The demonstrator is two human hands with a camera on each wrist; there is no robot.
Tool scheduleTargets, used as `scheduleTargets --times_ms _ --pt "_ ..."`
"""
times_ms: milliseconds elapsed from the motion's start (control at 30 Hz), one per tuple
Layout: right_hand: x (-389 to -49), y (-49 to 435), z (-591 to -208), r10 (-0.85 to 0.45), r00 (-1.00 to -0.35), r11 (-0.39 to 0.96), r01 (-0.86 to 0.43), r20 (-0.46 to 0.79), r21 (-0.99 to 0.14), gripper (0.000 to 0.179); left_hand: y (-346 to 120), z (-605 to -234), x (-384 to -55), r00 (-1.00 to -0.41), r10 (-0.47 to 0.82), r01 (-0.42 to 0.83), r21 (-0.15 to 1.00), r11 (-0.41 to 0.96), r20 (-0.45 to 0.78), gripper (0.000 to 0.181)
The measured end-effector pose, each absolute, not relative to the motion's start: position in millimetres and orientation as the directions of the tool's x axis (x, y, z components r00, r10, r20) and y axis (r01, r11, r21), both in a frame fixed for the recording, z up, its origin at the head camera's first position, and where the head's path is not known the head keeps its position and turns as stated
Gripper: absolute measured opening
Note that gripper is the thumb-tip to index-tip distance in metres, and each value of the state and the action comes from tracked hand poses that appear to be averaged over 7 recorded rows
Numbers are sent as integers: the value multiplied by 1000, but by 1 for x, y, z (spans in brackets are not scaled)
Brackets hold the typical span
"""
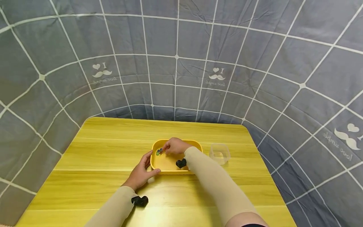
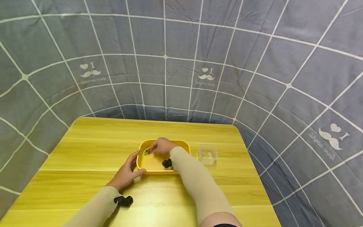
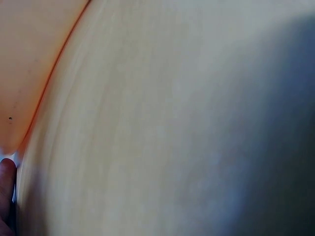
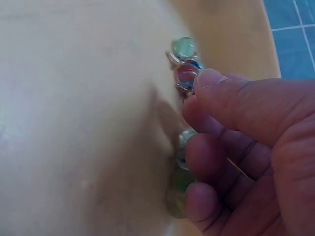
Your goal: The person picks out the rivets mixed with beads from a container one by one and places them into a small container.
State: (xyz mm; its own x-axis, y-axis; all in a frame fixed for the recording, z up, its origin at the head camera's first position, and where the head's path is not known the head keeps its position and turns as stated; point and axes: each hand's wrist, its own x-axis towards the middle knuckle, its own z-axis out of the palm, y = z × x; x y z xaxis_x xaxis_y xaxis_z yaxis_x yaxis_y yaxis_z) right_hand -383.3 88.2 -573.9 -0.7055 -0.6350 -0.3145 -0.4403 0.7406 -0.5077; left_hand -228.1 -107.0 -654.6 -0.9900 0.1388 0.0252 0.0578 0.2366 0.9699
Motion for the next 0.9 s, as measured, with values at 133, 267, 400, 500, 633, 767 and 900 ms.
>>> scheduleTargets --times_ms 133,267,400,500,633,767,900 --pt "-378 87 -576 -627 -712 744 -429 -315 -511 25 -106 -656 -228 -990 138 56 970 237 23 97" --pt "-376 85 -581 -635 -715 738 -450 -292 -502 23 -107 -657 -228 -991 132 63 966 251 30 97" --pt "-377 82 -586 -629 -729 746 -469 -270 -472 18 -107 -658 -229 -991 127 66 964 258 34 97" --pt "-379 81 -589 -622 -738 759 -486 -262 -434 17 -106 -657 -229 -991 127 69 964 255 37 96" --pt "-381 80 -593 -636 -727 758 -526 -257 -387 19 -107 -658 -230 -991 126 67 966 251 36 97" --pt "-380 80 -596 -647 -722 752 -548 -246 -367 17 -107 -659 -230 -991 126 71 965 252 40 98" --pt "-378 79 -598 -650 -723 750 -564 -233 -345 13 -107 -660 -229 -991 127 72 965 253 41 98"
